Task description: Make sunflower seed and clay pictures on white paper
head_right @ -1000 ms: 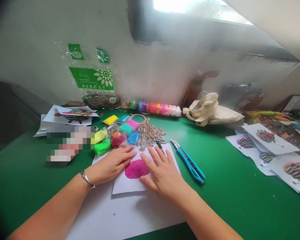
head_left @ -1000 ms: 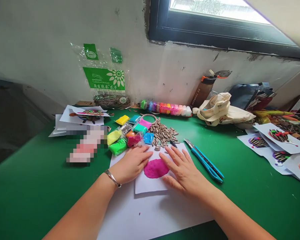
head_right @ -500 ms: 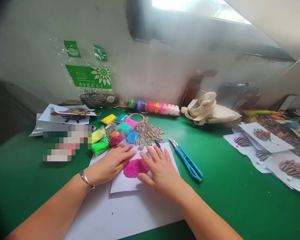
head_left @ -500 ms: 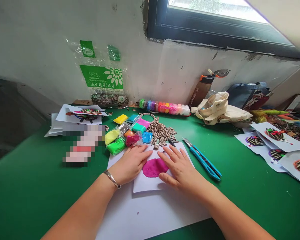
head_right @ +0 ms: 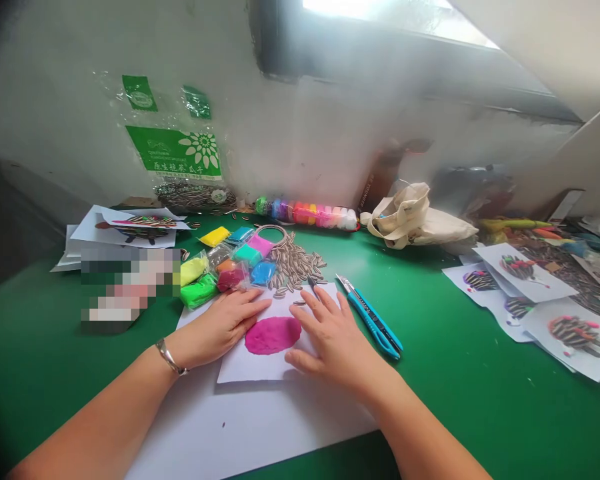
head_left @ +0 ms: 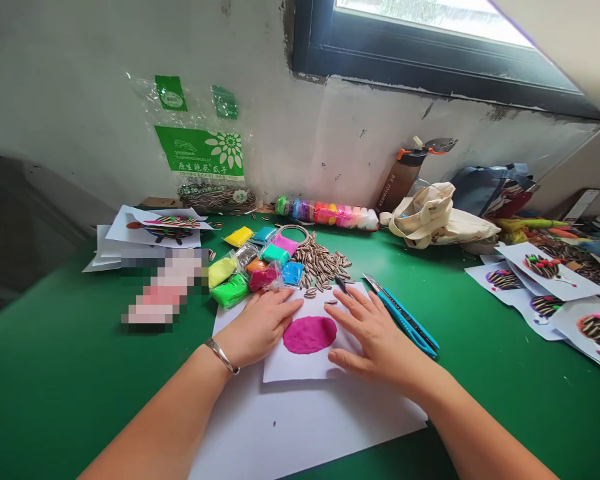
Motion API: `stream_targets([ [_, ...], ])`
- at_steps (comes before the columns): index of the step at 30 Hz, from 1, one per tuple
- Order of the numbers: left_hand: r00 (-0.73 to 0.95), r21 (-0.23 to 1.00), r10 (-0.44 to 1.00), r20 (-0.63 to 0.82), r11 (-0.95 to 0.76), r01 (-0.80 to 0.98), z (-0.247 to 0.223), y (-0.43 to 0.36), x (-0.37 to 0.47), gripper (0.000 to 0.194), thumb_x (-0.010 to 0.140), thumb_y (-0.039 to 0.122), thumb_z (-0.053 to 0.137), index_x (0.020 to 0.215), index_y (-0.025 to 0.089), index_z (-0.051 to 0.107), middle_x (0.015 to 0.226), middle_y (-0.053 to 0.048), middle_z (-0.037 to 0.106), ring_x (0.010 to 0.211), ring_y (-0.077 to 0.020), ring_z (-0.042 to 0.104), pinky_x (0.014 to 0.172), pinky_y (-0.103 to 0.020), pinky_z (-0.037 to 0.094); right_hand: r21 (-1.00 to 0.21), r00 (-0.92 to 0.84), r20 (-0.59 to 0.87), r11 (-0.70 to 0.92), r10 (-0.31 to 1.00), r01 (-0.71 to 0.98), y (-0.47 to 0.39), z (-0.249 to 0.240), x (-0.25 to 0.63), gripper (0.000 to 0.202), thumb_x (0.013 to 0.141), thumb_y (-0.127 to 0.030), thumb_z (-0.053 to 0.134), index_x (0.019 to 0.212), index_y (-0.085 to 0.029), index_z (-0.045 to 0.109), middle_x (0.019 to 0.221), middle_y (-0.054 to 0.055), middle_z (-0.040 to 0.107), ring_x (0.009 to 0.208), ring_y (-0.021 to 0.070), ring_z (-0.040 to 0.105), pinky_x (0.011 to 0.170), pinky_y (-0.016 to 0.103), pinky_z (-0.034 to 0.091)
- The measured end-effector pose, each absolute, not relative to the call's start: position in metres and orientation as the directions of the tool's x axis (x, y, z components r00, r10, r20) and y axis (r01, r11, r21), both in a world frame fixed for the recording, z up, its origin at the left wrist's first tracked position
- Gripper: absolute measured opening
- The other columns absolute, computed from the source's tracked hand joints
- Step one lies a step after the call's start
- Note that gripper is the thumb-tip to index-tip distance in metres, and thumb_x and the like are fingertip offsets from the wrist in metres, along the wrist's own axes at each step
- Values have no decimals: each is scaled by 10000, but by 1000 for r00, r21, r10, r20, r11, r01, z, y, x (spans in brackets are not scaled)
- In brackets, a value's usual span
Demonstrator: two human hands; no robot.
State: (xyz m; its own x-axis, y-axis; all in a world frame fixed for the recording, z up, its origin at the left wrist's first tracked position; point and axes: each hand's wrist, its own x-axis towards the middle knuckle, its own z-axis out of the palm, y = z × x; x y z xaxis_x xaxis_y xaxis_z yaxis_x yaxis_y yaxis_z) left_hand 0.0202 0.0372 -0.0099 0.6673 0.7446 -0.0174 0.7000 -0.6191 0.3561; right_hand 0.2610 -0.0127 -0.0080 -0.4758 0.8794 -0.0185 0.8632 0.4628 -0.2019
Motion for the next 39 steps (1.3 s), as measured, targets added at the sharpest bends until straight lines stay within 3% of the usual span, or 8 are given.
stream_targets([
  [5,679,359,734,3,-634,685,-2,33,21,305,964,258,346,1134,207,594,1227,-98,558,1141,-261,502,963,-418,391,-166,-484,30,482,874,860,-14,-1,278,412,865,-430,536,1261,-318,548,1456,60,387,1381,349,208,1066,639,170],
  [10,717,322,692,85,-700,637,5,19,30,260,954,235,385,1033,181,626,1121,-86,607,1225,-264,422,1035,-425,339,-192,-551,-16,539,834,820,-25,10,274,405,851,-392,565,1255,-386,528,1468,13,369,1380,349,214,1065,655,149],
  [15,770,349,638,20,-726,592,6,16,36,202,941,244,437,913,188,629,935,-57,606,987,-232,520,892,-382,437,-238,-587,-70,558,807,795,-33,16,269,379,841,-384,582,1219,-366,563,1503,20,303,1389,353,187,1065,659,134],
  [19,765,347,644,16,-721,600,7,17,36,152,924,228,473,904,184,617,930,-56,587,942,-223,511,837,-358,445,-280,-587,-97,544,804,791,-32,15,270,323,831,-405,591,1152,-367,614,1492,15,325,1386,359,190,1058,669,127],
  [25,769,362,640,6,-718,595,7,16,36,109,906,217,506,897,184,609,919,-46,582,939,-219,500,855,-357,428,-283,-571,-76,531,817,798,-29,13,273,393,844,-427,574,1235,-385,559,1514,13,277,1394,357,158,1064,658,127],
  [39,755,411,656,-12,-685,602,7,18,36,98,897,190,510,857,183,600,903,-39,567,900,-205,497,805,-325,433,-311,-595,-122,539,794,783,-28,14,267,311,848,-438,564,1149,-387,622,1479,3,349,1390,334,188,1072,642,109],
])
